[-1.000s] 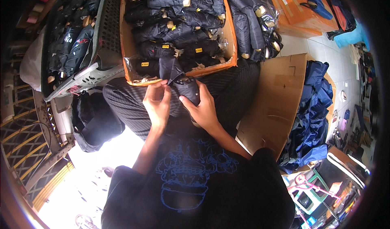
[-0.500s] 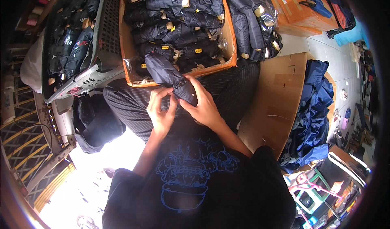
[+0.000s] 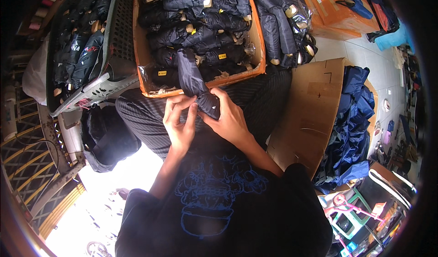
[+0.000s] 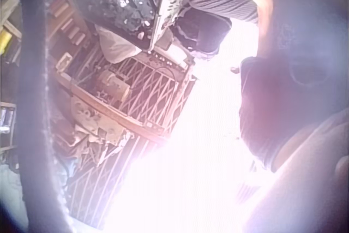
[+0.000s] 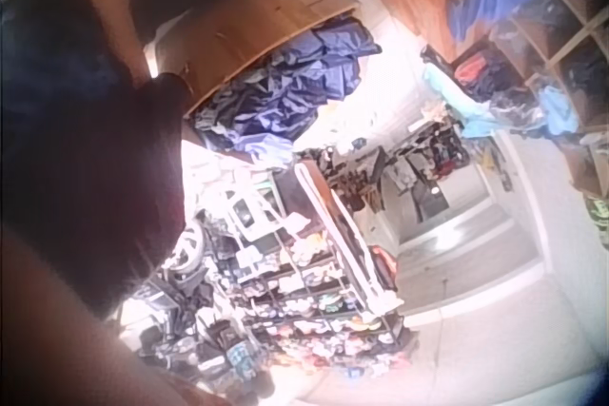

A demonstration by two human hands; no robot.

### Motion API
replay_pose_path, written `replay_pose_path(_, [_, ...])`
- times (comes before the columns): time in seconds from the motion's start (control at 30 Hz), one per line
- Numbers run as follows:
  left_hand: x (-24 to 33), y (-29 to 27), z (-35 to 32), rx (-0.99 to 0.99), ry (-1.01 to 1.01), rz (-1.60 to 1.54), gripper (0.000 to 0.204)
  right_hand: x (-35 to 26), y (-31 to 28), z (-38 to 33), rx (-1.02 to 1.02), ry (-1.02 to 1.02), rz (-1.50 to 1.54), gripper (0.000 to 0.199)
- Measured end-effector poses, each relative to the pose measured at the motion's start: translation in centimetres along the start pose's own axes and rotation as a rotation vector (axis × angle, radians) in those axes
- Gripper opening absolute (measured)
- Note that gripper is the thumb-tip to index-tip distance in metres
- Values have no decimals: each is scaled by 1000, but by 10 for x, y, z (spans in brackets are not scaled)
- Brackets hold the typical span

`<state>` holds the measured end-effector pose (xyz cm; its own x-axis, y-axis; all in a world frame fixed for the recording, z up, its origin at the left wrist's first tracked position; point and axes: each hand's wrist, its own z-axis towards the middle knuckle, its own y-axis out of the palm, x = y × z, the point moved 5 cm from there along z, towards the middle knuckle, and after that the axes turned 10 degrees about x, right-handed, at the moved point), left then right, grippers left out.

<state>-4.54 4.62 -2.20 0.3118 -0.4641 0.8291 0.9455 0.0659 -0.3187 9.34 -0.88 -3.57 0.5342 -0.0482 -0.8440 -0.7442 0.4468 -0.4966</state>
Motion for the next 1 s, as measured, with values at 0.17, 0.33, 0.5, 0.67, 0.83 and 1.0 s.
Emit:
replay_pose_path(0.17, [18, -1, -3, 47, 129, 84, 20, -2, 5, -5, -39, 161, 72, 64])
replay_pose_path(0.33, [18, 3, -8, 0, 154, -24, 18, 6, 9, -4, -30, 245, 286, 63])
replay_pose_path(0.5, [-33, 2, -19, 241, -786, -609, 46, 6, 13, -2, -130, 294, 496, 55])
replay_pose_path(0.67, [-36, 24, -3, -138, -1033, -920, 51, 3, 25, -4, -248, 361, 639, 50])
replay_pose_path(0.83, [-28, 18, 8, 52, -1069, -726, 35, 16, 38, -26, -206, 607, 879, 56])
replay_pose_path(1.0, [-27, 21, 5, -99, -974, -729, 38, 10, 31, -46, -373, 736, 770, 43])
